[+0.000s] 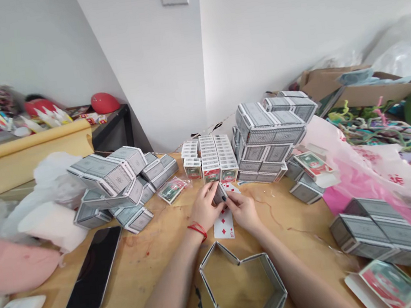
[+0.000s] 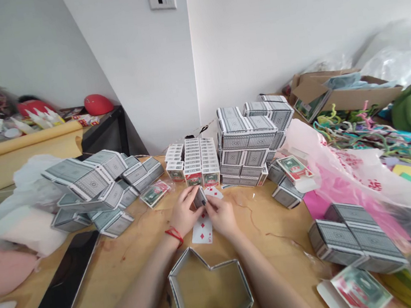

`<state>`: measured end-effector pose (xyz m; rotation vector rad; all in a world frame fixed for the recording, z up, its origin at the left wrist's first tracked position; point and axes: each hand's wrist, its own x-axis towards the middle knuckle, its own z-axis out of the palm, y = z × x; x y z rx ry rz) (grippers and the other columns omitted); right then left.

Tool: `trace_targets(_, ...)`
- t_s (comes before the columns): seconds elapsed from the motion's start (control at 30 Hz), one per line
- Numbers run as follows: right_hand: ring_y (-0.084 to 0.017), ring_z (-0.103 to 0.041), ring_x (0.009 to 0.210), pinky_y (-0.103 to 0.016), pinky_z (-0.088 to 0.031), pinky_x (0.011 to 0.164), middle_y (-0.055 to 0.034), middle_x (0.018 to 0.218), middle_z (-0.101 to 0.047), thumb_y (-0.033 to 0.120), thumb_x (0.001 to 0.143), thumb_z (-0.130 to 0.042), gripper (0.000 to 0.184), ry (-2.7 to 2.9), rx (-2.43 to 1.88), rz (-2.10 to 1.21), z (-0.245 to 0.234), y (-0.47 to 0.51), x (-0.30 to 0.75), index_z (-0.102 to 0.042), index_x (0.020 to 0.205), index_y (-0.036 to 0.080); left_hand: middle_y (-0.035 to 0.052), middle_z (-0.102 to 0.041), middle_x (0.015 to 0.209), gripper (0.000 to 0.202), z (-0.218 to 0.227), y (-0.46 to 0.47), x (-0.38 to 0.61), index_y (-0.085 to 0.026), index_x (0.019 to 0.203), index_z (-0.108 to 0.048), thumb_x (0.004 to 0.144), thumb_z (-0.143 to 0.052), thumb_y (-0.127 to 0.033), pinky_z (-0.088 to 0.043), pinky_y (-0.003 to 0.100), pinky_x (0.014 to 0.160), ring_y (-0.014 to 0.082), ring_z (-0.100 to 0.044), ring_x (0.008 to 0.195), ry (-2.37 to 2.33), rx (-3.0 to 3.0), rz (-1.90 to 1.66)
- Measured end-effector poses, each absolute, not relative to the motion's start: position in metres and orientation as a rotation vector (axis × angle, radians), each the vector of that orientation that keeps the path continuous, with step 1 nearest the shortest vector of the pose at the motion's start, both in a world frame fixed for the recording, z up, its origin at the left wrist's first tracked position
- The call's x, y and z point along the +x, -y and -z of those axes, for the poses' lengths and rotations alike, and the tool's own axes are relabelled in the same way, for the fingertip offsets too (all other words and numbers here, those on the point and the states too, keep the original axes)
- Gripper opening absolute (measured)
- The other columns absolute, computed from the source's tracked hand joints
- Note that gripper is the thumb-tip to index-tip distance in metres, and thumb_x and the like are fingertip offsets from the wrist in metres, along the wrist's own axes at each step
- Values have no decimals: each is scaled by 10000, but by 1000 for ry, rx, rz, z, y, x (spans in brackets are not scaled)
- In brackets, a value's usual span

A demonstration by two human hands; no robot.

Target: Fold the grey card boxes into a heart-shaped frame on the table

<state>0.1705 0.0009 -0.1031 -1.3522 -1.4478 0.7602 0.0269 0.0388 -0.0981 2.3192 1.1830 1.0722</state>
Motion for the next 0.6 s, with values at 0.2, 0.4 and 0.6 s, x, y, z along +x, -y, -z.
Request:
trace_targets(0.2,-180,-632,694,-290,-517,610,-59,824,-666,321,787,-495,234,1214,-1215,-909,100,-5,170,-551,969,184,102,-476,1230,565,86,-34,29,-207,1264,-429,728,-607,-234,-397,418,988,241,-456,1161,-1053,2256,-1079)
trace_targets(0.4,-144,-579,555,-256,-481,494,-27,734,-635,359,777,-515,240,1109,-1181,-962,94,-7,172,-521,958,202,75,-621,1016,227,88,-36,31,-178,1024,-566,812,-505,-229,-503,327,798,172,-600,920,-1122,1805,-1202)
trace_targets(0.6,-178,-608,735,-296,-502,616,-72,917,-655,322,773,-516,226,1189,-1222,-871,98,-7,172,-576,949,194,57,-645,858,116,91,-41,31,-146,844,-588,753,-568,-215,-510,282,707,151,-620,782,-1120,1539,-1251)
